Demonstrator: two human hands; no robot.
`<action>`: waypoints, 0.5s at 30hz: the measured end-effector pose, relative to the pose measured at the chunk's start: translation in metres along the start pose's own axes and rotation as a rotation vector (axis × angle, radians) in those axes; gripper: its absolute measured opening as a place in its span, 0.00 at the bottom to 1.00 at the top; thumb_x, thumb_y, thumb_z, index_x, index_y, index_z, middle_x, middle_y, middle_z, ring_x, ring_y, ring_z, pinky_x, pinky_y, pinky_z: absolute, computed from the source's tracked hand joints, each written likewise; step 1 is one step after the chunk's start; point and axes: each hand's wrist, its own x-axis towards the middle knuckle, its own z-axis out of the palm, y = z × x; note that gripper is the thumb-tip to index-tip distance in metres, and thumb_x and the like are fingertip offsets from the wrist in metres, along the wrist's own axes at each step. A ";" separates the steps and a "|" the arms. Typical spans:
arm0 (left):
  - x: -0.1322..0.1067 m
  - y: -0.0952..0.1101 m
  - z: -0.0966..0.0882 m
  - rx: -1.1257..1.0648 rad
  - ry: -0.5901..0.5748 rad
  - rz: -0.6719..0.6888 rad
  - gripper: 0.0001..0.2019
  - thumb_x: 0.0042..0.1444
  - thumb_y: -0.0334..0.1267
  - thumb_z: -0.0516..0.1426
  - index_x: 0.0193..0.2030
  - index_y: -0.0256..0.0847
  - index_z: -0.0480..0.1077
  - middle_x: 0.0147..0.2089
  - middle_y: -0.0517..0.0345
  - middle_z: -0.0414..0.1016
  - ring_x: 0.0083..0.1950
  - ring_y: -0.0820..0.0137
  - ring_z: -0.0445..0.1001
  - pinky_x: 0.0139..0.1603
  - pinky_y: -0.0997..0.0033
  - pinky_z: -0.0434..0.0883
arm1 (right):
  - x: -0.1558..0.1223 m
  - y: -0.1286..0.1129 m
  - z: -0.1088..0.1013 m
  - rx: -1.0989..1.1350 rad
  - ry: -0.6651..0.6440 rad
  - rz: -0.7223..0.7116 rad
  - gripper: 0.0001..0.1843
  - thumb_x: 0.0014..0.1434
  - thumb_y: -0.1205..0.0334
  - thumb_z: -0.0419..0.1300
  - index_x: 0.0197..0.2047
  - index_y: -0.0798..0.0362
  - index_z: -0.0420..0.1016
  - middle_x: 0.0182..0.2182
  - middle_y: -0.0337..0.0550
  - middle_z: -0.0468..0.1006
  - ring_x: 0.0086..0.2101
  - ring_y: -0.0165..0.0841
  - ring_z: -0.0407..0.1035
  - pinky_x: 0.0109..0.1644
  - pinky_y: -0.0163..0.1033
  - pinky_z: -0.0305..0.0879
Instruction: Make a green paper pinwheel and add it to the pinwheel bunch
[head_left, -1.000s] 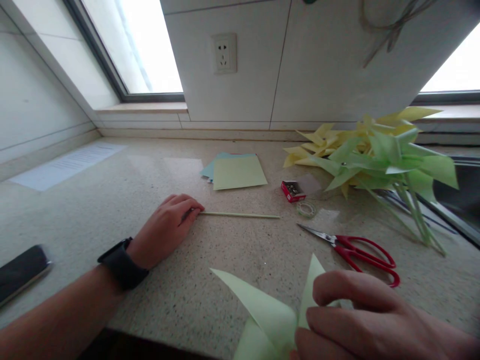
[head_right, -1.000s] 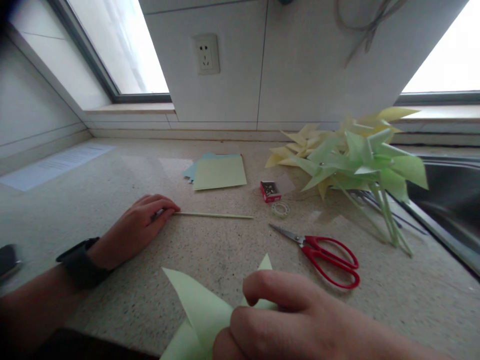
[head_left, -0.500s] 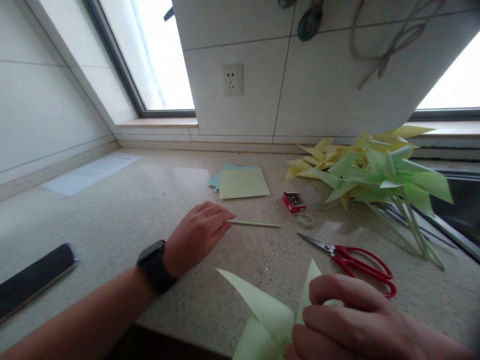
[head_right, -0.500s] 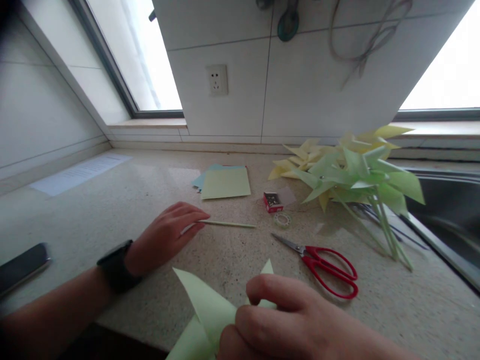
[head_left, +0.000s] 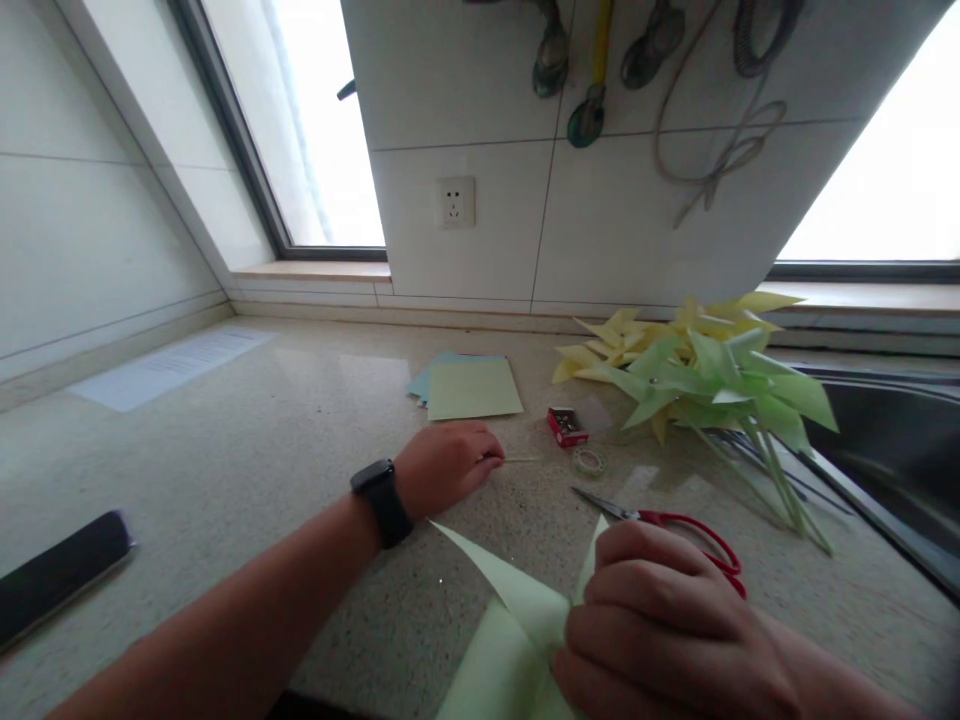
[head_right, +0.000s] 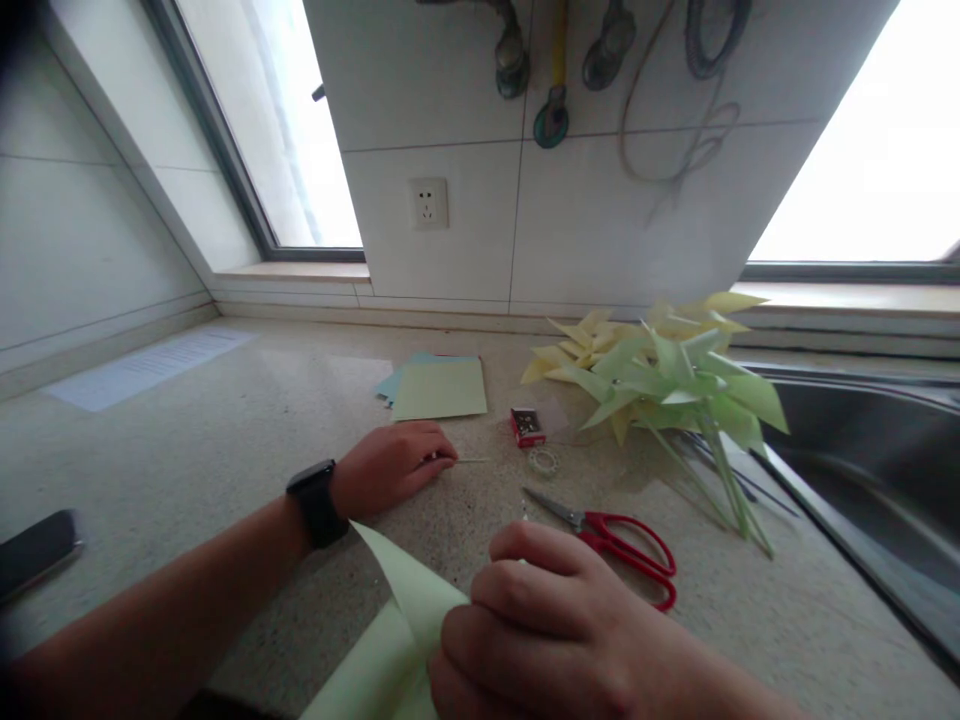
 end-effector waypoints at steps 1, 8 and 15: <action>-0.002 0.001 -0.003 -0.045 0.028 -0.023 0.08 0.68 0.39 0.58 0.43 0.36 0.74 0.41 0.56 0.77 0.43 0.66 0.77 0.47 0.58 0.76 | 0.001 0.004 -0.003 0.018 -0.019 0.003 0.20 0.75 0.67 0.44 0.40 0.55 0.76 0.29 0.38 0.80 0.33 0.32 0.70 0.47 0.46 0.66; -0.007 0.004 -0.018 -0.457 0.132 -0.125 0.09 0.69 0.41 0.54 0.46 0.38 0.71 0.33 0.56 0.78 0.27 0.74 0.74 0.26 0.76 0.72 | 0.006 0.033 -0.020 0.031 -0.020 -0.081 0.17 0.74 0.67 0.46 0.42 0.57 0.76 0.31 0.44 0.78 0.34 0.36 0.70 0.44 0.47 0.67; -0.010 0.015 -0.032 -0.627 0.174 -0.067 0.07 0.64 0.41 0.60 0.43 0.41 0.77 0.32 0.58 0.76 0.29 0.74 0.71 0.25 0.76 0.68 | 0.012 0.038 -0.028 -0.087 -0.142 -0.035 0.17 0.73 0.68 0.46 0.43 0.55 0.76 0.33 0.42 0.80 0.34 0.34 0.71 0.42 0.46 0.69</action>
